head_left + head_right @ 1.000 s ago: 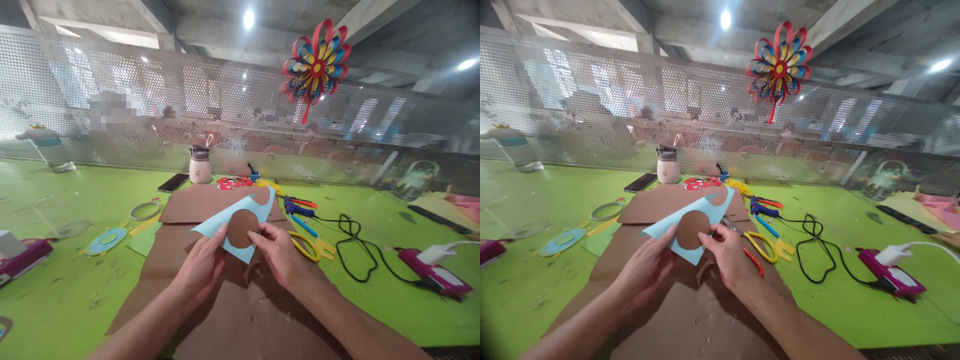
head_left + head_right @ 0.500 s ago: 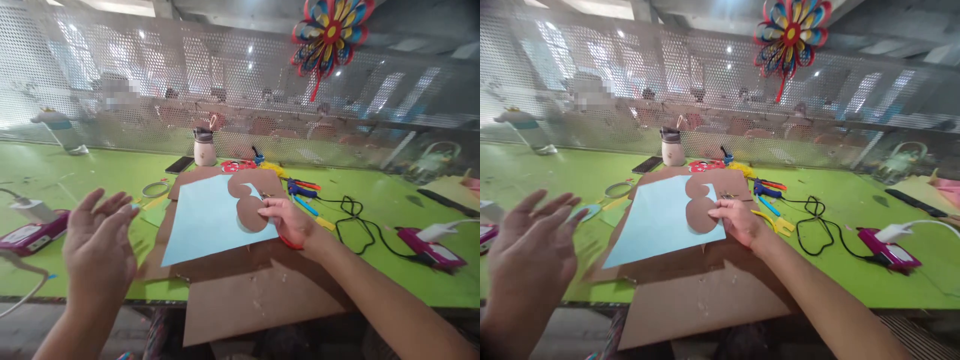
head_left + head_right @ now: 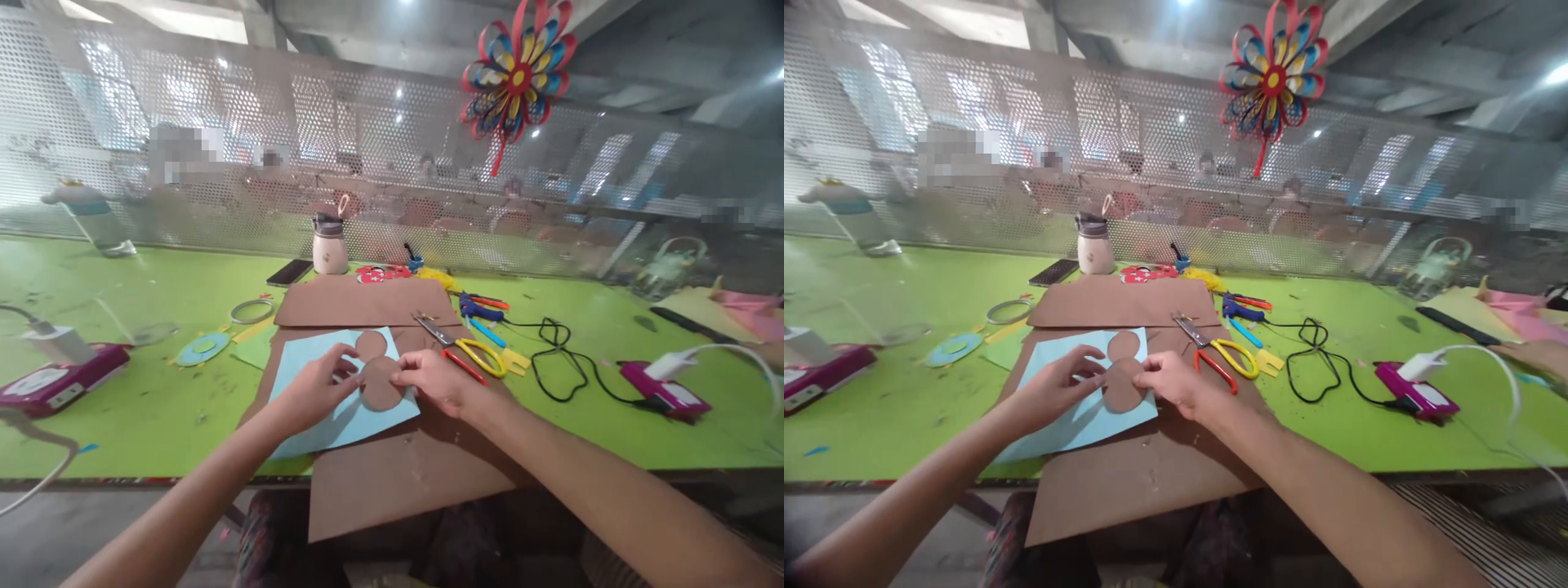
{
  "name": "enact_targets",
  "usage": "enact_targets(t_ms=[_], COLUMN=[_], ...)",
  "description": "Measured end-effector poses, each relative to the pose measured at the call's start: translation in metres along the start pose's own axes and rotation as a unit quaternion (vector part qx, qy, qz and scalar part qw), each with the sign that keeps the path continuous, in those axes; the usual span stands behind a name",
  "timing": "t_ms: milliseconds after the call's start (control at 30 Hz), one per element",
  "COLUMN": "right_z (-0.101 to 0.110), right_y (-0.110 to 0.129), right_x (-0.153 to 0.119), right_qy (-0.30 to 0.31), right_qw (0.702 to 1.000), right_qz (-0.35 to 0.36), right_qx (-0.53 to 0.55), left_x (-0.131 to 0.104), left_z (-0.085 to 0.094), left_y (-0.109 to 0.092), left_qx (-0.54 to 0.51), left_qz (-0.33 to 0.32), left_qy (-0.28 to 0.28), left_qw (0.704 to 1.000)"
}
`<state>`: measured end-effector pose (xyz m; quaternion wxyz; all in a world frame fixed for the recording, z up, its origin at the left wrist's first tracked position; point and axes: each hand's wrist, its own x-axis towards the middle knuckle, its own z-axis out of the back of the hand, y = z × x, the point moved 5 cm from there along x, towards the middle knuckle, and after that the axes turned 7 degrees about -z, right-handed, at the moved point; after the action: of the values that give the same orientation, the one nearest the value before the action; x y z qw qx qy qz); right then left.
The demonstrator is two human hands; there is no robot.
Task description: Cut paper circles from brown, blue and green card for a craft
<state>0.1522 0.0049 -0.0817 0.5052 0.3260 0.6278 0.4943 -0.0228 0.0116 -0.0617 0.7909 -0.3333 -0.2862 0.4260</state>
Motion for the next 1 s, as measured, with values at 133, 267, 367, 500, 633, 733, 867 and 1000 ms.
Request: enact_targets(t_ms=[133,267,367,500,633,733,867,1000], right_z=[-0.005,-0.007,0.001,0.041,0.095,0.116,0.118,0.119], right_y=[0.003,0.005,0.005,0.011,0.020,0.018,0.009,0.002], right_x=[-0.002,-0.002,-0.004,-0.010,-0.016,-0.019,-0.021,-0.016], right_qy=[-0.043,-0.076,-0.081,-0.125,-0.240,-0.255,-0.245,-0.257], right_qw=[0.998,0.992,0.985,0.962,0.901,0.857,0.817,0.795], right_qz=[0.035,0.068,0.082,0.111,0.141,0.134,0.112,0.063], right_qx=[-0.022,-0.074,-0.127,-0.217,-0.334,-0.427,-0.510,-0.546], left_x=[0.009,0.017,0.020,0.021,0.023,0.026,0.032,0.039], left_z=[-0.006,-0.003,0.001,0.005,0.004,0.003,0.003,0.005], left_y=[0.013,0.016,0.018,0.020,0.018,0.014,0.005,0.001], left_qx=[-0.155,-0.157,-0.171,-0.198,-0.219,-0.212,-0.185,-0.167], left_qz=[0.042,0.051,0.055,0.058,0.059,0.054,0.050,0.042], left_qy=[0.019,0.041,0.070,0.094,0.094,0.099,0.146,0.204], left_qw=[0.987,0.985,0.981,0.974,0.969,0.971,0.971,0.964])
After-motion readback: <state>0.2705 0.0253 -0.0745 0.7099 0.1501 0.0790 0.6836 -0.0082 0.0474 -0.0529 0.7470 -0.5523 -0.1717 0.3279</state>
